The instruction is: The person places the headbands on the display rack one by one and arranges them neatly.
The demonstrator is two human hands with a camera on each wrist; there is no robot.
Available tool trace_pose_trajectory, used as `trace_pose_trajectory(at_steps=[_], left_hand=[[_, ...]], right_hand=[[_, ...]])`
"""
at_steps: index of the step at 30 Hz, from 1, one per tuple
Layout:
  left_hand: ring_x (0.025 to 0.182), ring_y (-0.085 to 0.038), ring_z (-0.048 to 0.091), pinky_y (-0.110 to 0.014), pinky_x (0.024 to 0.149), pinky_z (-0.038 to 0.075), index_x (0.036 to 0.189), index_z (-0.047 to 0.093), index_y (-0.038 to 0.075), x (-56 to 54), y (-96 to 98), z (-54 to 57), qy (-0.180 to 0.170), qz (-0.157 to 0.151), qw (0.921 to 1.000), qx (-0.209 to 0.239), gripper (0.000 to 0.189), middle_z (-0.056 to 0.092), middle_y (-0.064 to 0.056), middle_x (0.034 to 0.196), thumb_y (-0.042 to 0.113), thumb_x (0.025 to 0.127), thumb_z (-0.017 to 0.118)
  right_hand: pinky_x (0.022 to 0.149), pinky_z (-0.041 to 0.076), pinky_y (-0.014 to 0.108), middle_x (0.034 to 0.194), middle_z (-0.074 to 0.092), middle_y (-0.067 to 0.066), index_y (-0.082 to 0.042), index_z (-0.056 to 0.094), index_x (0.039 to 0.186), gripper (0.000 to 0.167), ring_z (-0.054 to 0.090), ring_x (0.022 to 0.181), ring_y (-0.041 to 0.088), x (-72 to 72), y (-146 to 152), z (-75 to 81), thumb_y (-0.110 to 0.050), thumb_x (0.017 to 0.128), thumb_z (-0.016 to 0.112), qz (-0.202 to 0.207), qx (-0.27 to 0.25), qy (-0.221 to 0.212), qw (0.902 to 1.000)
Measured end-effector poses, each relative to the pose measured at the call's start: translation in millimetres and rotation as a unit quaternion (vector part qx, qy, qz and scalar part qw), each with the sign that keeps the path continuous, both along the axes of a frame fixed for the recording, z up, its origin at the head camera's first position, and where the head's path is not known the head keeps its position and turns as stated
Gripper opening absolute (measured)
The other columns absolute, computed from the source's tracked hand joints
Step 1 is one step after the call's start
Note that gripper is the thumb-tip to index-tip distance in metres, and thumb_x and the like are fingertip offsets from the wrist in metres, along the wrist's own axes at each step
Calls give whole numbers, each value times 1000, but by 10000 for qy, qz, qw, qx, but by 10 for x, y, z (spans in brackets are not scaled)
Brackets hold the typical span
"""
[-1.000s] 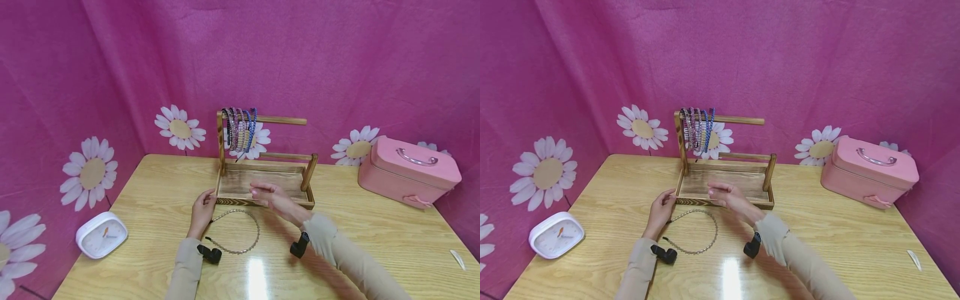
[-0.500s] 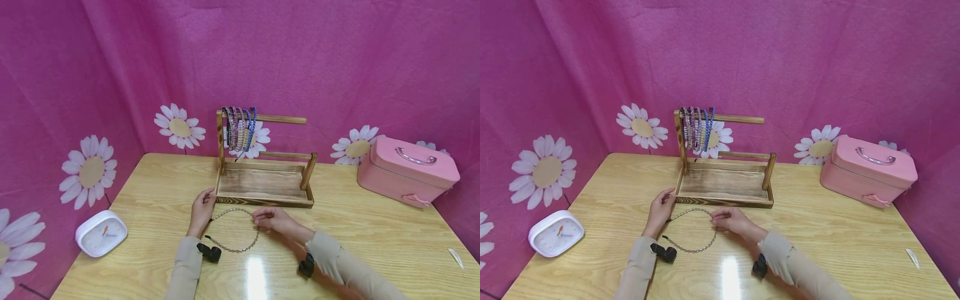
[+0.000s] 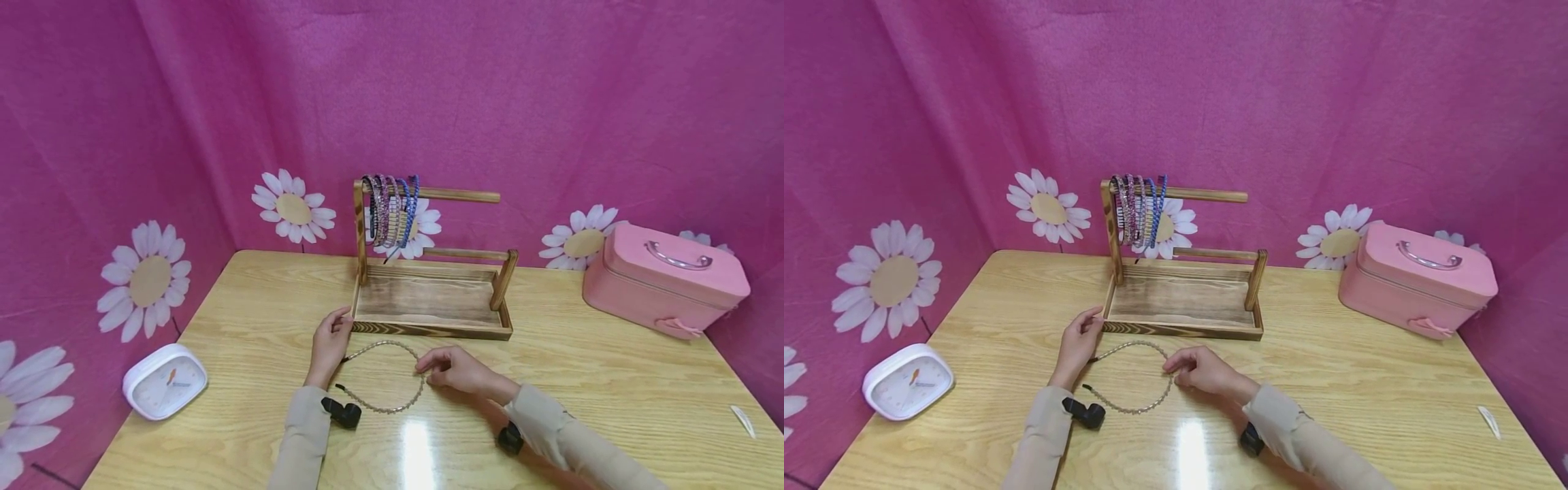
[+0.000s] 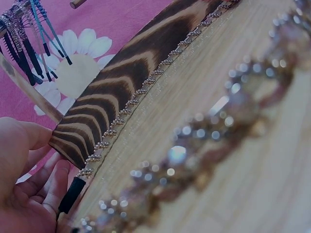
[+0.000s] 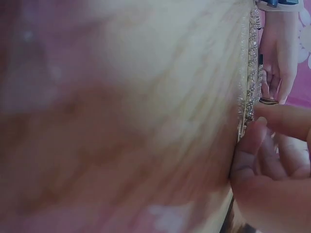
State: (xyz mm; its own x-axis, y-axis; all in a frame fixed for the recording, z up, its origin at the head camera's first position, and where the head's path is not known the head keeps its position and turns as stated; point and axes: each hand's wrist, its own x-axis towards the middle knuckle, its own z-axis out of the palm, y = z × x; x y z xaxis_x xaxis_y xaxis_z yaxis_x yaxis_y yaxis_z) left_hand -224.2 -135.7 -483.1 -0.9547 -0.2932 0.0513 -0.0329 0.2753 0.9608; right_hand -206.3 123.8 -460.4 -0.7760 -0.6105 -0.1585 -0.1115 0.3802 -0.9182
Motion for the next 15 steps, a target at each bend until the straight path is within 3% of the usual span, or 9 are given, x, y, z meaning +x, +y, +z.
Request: trace_pose_trajectory(at_steps=[5,15], left_hand=[[95,-25,61,-28,81,46,123,65,2,3,0,6,-21,14,10000,43,29,66,-19,109,13,97,57],[93,-23,61,-27,81,46,123,64,2,8,5,16,-12,-9,10000,0,29,66,-19,109,13,97,57]], right_hand=[[64,47,17,112,67,25,7,66,111,27,53,73,6,24,7,26,10,85,58,136,31,140,9998],[57,37,17,93,70,10,-3,73,101,20,42,61,3,38,43,36,2,82,70,341,660,865,9935]])
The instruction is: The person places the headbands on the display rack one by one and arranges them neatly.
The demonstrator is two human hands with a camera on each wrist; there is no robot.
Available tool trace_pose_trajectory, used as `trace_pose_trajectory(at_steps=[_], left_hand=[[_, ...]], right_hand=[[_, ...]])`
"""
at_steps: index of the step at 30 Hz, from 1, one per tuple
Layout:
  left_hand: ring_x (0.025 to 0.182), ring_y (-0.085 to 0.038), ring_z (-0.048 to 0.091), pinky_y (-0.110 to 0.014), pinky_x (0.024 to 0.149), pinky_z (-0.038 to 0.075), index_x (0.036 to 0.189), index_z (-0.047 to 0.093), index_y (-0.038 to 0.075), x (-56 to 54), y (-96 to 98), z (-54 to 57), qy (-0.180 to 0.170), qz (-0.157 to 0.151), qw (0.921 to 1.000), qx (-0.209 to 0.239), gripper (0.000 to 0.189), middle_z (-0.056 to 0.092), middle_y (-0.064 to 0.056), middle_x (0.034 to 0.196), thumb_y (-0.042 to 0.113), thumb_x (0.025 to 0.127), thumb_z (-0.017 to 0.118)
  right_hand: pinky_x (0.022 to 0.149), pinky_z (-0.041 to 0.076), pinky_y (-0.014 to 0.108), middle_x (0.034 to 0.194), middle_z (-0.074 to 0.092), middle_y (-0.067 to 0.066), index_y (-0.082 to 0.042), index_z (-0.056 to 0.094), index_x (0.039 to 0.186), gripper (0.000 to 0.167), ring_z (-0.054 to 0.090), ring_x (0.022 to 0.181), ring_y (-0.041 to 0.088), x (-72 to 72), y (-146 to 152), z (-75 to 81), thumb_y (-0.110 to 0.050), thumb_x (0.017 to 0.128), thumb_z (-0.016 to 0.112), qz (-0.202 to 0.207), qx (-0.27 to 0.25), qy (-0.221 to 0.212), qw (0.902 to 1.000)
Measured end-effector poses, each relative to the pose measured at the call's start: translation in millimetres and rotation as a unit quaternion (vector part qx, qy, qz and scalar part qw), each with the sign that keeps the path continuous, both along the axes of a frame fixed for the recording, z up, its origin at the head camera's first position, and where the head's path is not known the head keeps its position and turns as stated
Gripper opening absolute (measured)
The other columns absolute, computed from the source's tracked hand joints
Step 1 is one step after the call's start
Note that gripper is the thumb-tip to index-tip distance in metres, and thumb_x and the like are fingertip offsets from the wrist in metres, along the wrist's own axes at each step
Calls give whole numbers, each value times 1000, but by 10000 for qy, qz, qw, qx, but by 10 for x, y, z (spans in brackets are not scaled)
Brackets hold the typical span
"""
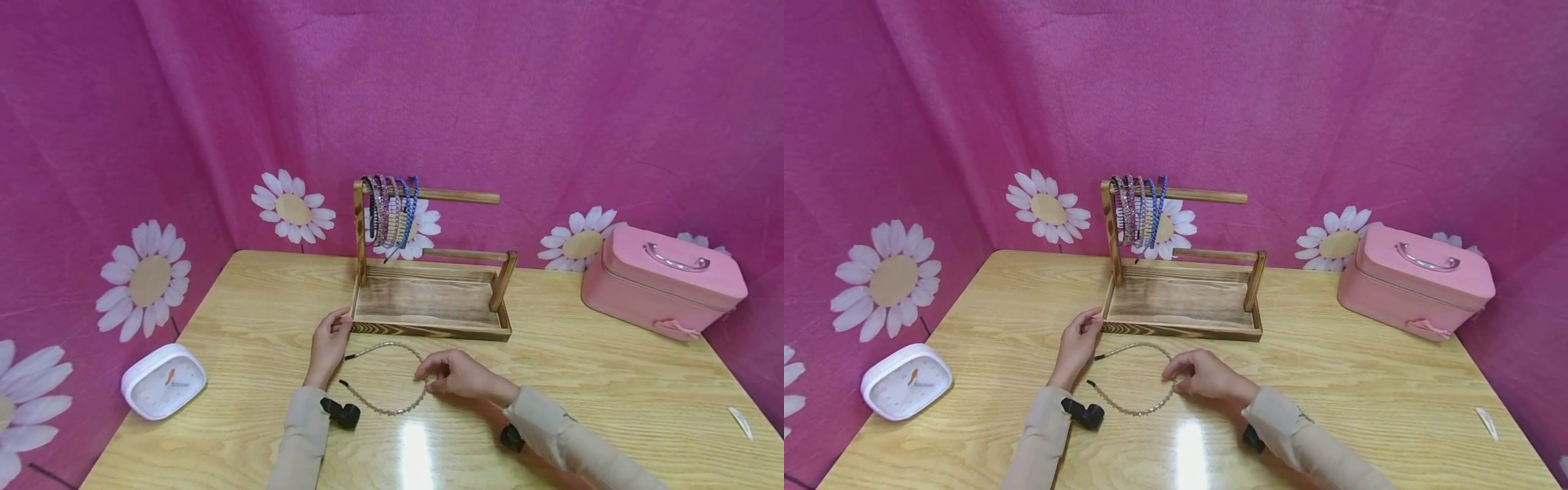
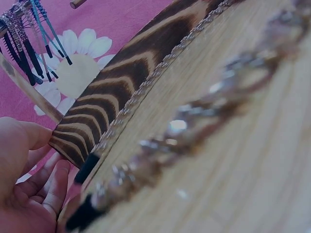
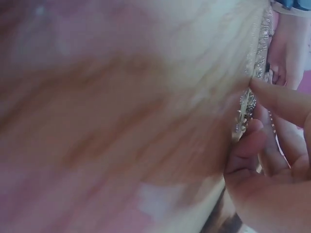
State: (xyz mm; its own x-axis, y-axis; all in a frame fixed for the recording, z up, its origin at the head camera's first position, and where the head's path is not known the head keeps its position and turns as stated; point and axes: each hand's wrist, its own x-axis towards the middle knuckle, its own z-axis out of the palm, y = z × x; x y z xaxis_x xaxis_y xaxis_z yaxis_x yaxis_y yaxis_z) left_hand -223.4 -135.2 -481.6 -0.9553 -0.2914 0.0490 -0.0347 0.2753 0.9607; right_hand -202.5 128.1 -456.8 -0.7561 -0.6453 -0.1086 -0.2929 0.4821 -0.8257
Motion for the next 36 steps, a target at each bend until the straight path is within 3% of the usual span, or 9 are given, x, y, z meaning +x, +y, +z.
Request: trace_pose_trajectory(at_steps=[8,13,16,25,31,34,36], left_hand=[[94,-22,60,-26,80,45,124,64,3,-2,-3,-11,-34,-55,10000,34,30,66,-19,110,13,98,56],[93,-22,60,-27,81,46,124,64,2,-4,2,-10,-19,-45,10000,42,29,66,-19,109,13,98,56],[94,-23,61,-28,81,46,124,64,2,-5,3,-5,-14,-25,10000,38,29,66,-19,109,12,98,56],[93,-22,60,-27,80,46,123,64,2,2,4,2,-34,-39,10000,47,29,66,-19,109,12,98,56],[93,-21,60,-26,80,46,124,64,3,-4,4,-5,-40,-53,10000,28,30,65,-18,109,14,98,55],[94,-22,60,-27,80,46,125,63,2,0,5,6,-37,-70,10000,47,30,64,-18,109,14,98,55],[95,-24,60,-28,80,46,125,63,2,1,5,12,-30,-90,9999,68,31,64,-18,109,15,98,56]], right_hand=[[74,49,18,94,70,6,-5,75,96,10,56,83,-1,92,88,47,-4,87,70,714,252,844,9936],[71,49,16,85,72,2,-7,77,90,7,59,79,-1,188,89,101,-5,84,73,1195,511,1629,9780],[67,49,14,81,73,1,-6,77,87,6,59,75,-4,250,75,128,-3,83,73,1407,596,1705,9734],[60,47,11,71,66,-6,-7,72,81,12,48,66,-11,436,-12,125,2,74,69,1573,262,1219,9796],[58,48,14,72,66,8,-3,69,85,12,50,65,-9,515,-38,181,5,77,65,1435,-436,245,9884],[63,49,15,79,68,17,2,69,90,14,54,69,-6,526,-35,216,5,79,61,1247,-761,-335,9887],[68,51,16,84,70,17,8,66,96,17,58,73,-4,526,-23,236,5,81,59,1109,-1062,-724,9855]])
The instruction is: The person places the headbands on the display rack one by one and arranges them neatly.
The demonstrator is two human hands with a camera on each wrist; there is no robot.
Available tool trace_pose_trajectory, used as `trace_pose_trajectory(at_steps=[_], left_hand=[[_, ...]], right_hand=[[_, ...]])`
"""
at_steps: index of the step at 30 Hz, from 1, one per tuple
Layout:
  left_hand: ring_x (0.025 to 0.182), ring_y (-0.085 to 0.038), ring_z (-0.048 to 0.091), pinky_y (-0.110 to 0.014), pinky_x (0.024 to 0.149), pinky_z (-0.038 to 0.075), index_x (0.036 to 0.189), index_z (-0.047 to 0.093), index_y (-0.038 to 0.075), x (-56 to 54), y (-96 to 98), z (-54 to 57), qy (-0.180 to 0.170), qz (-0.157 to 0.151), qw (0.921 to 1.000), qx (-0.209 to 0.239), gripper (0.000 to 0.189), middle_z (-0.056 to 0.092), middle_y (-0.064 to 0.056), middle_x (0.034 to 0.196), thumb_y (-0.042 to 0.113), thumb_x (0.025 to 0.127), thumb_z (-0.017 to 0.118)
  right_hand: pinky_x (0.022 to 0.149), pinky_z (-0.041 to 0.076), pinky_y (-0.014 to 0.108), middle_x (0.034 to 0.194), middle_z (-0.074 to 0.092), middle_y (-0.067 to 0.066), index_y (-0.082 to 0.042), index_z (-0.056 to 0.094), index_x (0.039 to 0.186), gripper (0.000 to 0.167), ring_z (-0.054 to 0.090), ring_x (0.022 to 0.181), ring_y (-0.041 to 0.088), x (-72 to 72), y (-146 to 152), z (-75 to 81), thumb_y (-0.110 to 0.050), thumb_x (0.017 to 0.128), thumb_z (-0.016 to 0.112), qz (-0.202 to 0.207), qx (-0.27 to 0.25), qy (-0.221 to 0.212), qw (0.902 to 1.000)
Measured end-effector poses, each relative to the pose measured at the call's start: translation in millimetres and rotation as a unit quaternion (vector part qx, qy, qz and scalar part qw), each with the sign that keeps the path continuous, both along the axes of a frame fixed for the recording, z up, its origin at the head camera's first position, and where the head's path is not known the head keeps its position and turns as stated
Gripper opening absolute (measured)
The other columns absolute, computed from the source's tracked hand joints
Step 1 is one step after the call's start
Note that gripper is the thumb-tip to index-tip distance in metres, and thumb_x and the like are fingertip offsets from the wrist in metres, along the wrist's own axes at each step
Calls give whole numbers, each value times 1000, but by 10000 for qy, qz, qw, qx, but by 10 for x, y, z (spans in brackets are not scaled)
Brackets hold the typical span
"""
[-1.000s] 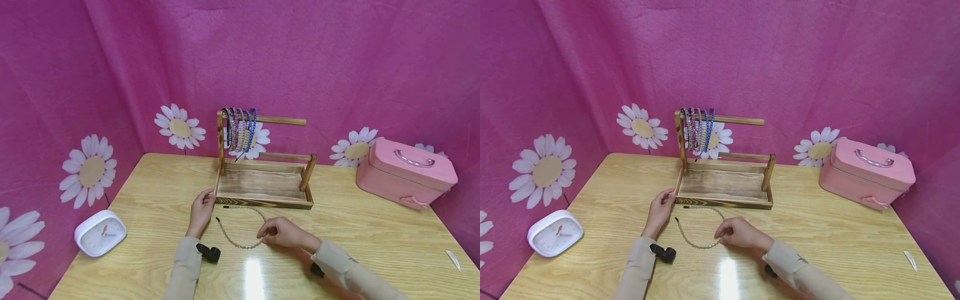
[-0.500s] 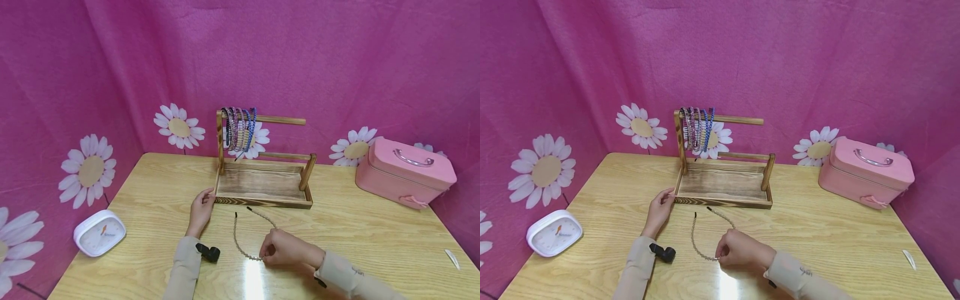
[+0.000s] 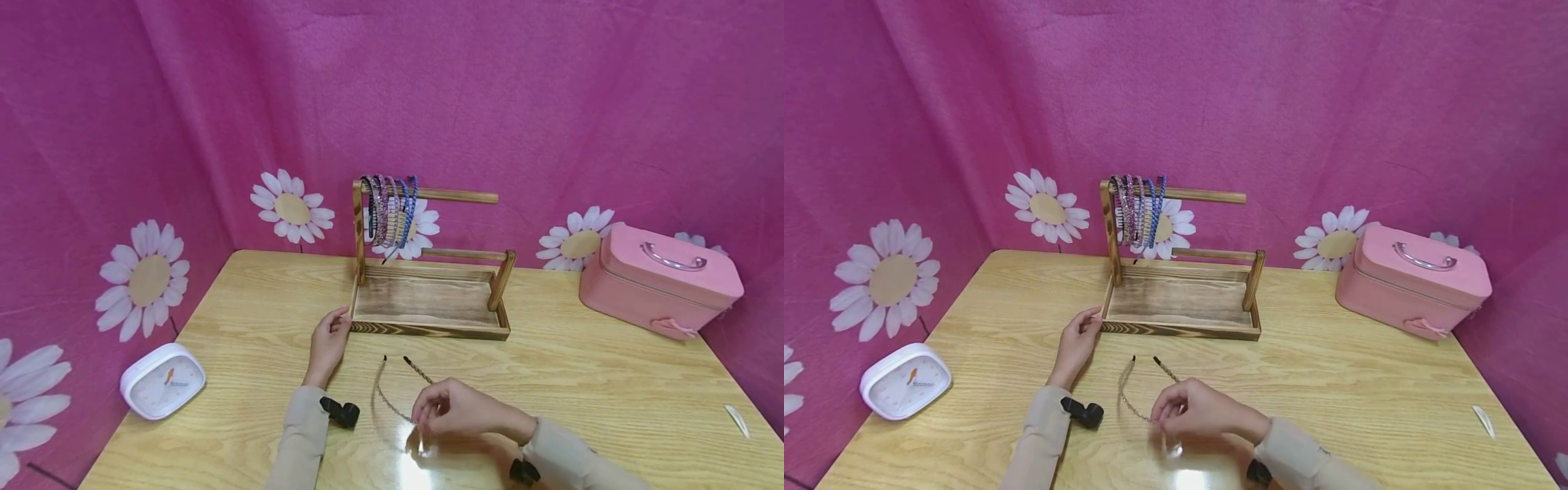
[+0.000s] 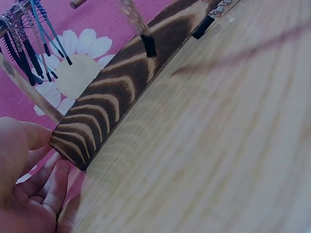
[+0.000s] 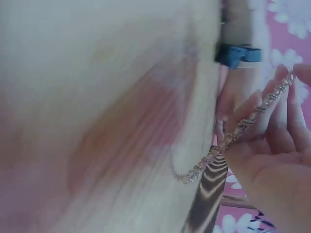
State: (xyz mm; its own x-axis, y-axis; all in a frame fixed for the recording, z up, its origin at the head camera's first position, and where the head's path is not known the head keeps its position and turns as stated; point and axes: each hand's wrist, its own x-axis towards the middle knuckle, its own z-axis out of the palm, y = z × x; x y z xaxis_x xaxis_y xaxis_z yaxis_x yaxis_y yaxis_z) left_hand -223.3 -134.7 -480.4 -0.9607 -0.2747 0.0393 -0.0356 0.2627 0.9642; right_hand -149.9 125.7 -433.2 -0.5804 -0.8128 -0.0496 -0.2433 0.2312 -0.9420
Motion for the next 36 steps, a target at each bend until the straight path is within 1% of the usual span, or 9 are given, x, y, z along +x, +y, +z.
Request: trace_pose_trajectory(at_steps=[3,6,8,12,14,19,27,33,36], left_hand=[[96,-24,60,-29,81,46,126,63,3,1,0,4,-33,-30,10000,23,31,64,-18,110,15,98,56],[96,-23,60,-29,82,46,126,63,3,0,-3,2,-39,-24,10000,31,31,64,-18,110,15,98,56],[96,-23,60,-28,81,46,126,63,3,0,-8,-1,-27,-8,10000,-8,31,64,-18,110,14,98,55],[93,-20,60,-27,80,46,125,64,2,3,-16,-7,-23,22,10000,-26,30,64,-18,110,13,98,55],[92,-18,59,-26,80,46,124,64,2,5,-16,-8,-14,26,10000,-20,29,65,-18,109,12,98,55],[89,-14,58,-26,81,46,123,64,1,6,-10,-10,41,16,10000,-1,29,65,-19,109,11,98,56],[92,-18,60,-26,81,46,123,65,3,1,5,-17,13,10,10000,-2,29,65,-17,109,13,98,56],[89,-14,58,-26,81,45,123,64,2,1,3,-8,23,13,10000,18,29,65,-18,108,13,98,56],[88,-13,58,-25,80,45,123,65,2,-1,-9,-6,22,19,10000,0,29,65,-18,108,13,98,56]], right_hand=[[78,52,18,90,72,3,20,58,107,26,63,83,-1,-9,33,31,4,86,56,-112,-544,-779,9954],[78,52,17,97,71,-10,21,53,116,33,65,87,0,-12,79,83,-1,92,57,-257,-1090,-1586,9810],[77,52,16,101,71,-10,10,59,118,30,65,90,1,-10,107,128,-6,94,59,-388,-1423,-2076,9670],[81,51,16,107,67,-10,-17,65,116,23,62,95,1,3,151,228,-8,97,55,-662,-1979,-2589,9431],[85,51,18,108,65,-11,-21,65,116,26,61,96,1,3,173,267,-7,99,51,-757,-2260,-2740,9317],[84,51,20,105,64,-12,-21,65,120,30,59,93,1,-26,274,353,-9,103,44,-913,-2829,-3000,9065],[85,50,22,108,62,-7,-14,62,125,34,59,92,6,-124,638,462,-4,104,37,-1158,-3503,-3115,8757],[90,50,25,111,61,2,-6,57,134,46,60,98,12,-244,992,557,6,102,26,-728,-4322,-3356,8338],[92,50,27,112,61,8,-1,56,133,47,60,100,17,-324,1130,625,7,102,23,-674,-4653,-3406,8143]])
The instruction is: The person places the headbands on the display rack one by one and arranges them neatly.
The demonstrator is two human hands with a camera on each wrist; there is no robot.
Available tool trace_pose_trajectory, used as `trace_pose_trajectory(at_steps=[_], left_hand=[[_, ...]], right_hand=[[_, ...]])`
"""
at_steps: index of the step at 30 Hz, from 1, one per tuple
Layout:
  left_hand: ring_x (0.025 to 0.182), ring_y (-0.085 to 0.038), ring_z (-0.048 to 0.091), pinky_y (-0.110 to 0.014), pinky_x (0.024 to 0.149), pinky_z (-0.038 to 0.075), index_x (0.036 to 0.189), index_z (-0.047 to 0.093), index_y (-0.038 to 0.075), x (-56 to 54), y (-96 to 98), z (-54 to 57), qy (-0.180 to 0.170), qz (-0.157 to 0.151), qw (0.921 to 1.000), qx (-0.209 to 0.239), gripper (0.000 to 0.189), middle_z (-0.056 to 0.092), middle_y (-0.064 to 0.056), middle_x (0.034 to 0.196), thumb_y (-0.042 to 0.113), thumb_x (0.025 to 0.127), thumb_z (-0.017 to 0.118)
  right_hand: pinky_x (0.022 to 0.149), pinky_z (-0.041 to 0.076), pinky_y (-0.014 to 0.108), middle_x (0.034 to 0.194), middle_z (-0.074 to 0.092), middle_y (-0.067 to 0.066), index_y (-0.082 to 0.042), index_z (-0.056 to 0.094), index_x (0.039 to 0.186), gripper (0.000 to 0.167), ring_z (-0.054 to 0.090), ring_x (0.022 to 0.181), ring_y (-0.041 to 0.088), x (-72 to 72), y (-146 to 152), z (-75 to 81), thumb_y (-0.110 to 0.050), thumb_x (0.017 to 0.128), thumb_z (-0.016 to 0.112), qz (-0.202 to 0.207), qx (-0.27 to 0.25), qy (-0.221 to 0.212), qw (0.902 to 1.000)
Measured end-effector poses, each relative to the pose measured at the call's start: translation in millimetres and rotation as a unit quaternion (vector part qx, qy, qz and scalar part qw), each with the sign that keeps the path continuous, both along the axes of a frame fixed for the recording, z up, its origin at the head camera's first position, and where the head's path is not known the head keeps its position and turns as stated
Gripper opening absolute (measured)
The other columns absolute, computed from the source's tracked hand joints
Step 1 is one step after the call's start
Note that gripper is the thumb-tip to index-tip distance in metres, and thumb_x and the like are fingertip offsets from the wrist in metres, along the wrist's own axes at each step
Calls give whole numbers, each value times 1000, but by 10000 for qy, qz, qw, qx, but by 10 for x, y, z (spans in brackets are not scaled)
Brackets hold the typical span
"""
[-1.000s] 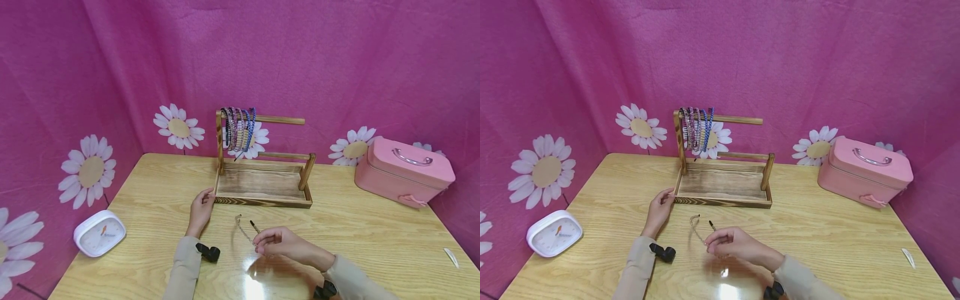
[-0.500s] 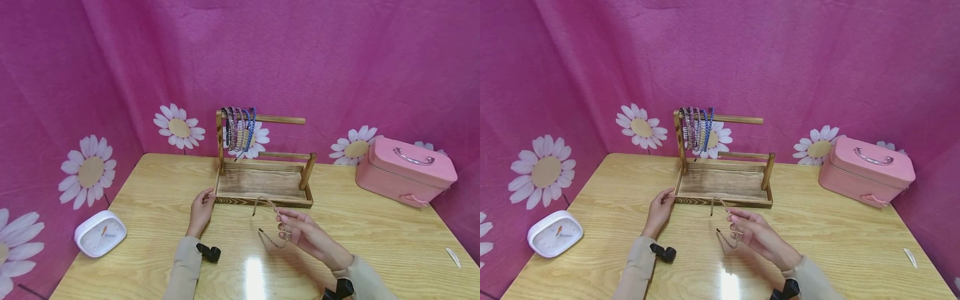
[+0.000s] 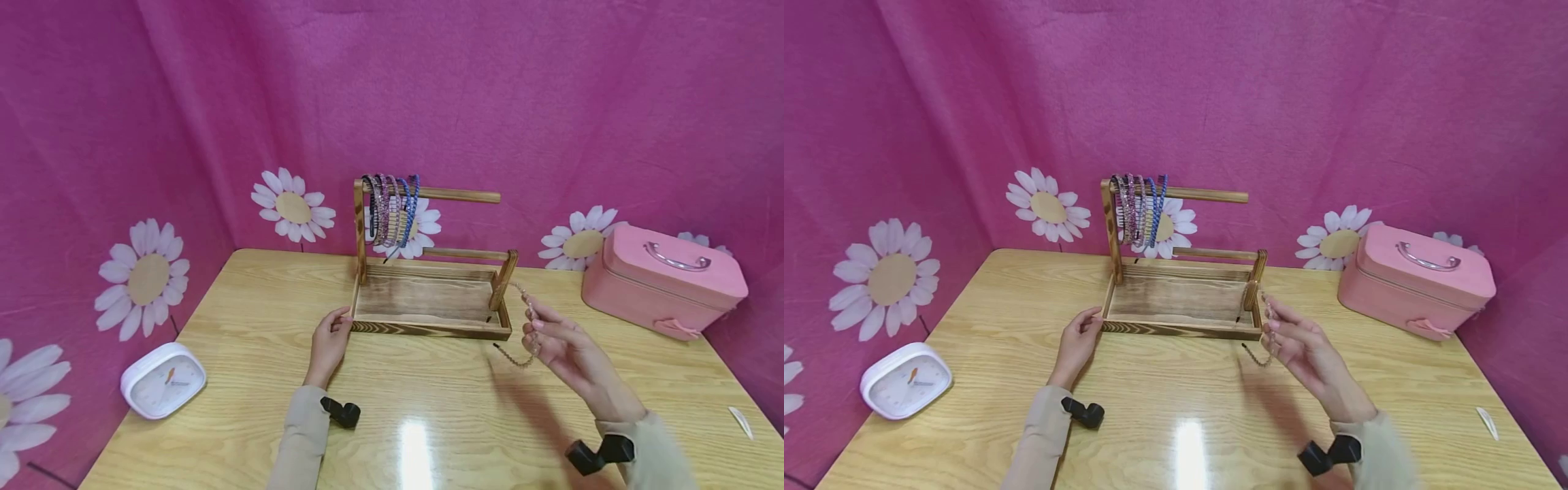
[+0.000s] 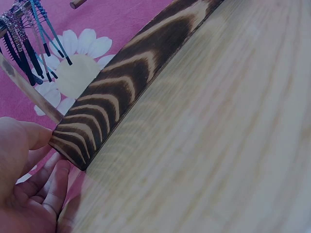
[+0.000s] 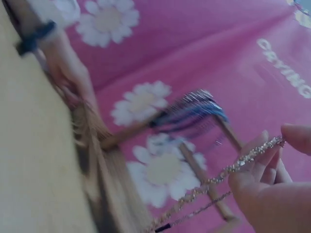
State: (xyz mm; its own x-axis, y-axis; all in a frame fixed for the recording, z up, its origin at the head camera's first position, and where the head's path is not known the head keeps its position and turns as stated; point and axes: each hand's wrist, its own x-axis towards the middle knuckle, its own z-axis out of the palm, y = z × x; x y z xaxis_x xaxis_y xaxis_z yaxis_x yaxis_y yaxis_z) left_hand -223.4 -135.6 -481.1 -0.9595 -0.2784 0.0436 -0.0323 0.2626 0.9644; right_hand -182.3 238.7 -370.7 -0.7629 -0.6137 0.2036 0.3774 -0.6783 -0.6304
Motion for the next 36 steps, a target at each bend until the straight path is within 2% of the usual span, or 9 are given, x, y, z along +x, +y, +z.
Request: trace_pose_trajectory(at_steps=[2,8,14,19,23,29,36], left_hand=[[87,-10,57,-25,81,46,123,65,2,1,-3,3,4,3,10000,-10,29,65,-18,108,13,98,56],[85,-7,55,-26,82,46,123,65,2,3,7,1,-25,10,10000,20,29,66,-18,109,12,98,56],[87,-11,57,-26,81,46,123,65,2,1,9,2,21,3,10000,36,29,66,-18,108,11,97,56],[90,-15,58,-25,81,46,124,64,3,-3,10,2,-36,7,10000,35,29,65,-17,109,13,98,56],[91,-17,58,-27,82,46,124,64,3,-4,9,10,-38,-14,10000,18,30,65,-17,109,13,98,56],[95,-22,60,-28,83,46,125,64,3,5,7,23,-45,-10,10000,9,30,65,-17,110,14,98,55],[95,-22,59,-27,82,46,124,64,3,13,8,10,-57,6,10000,46,30,65,-17,109,14,98,55]], right_hand=[[90,51,28,110,61,9,0,57,131,45,60,99,18,-58,78,65,6,102,23,-200,-92,-78,9997],[80,54,28,102,65,8,-1,61,125,39,62,87,18,-257,219,326,3,102,30,-1138,210,-242,9930],[73,54,28,98,66,8,-1,66,116,32,63,80,17,-551,268,525,2,102,38,-1670,470,-460,9838],[70,53,25,103,64,3,-8,69,114,27,60,75,13,-798,208,687,1,99,48,-2088,868,-701,9716],[68,52,23,107,61,0,-10,66,114,25,56,76,11,-962,137,802,1,98,51,-2287,877,-768,9665],[68,49,23,110,53,3,-9,63,114,24,52,73,11,-1164,1,959,2,97,50,-2412,759,-858,9637],[67,45,22,96,57,3,-8,64,116,26,51,73,11,-1284,-261,1117,4,96,51,-2525,635,-670,9632]])
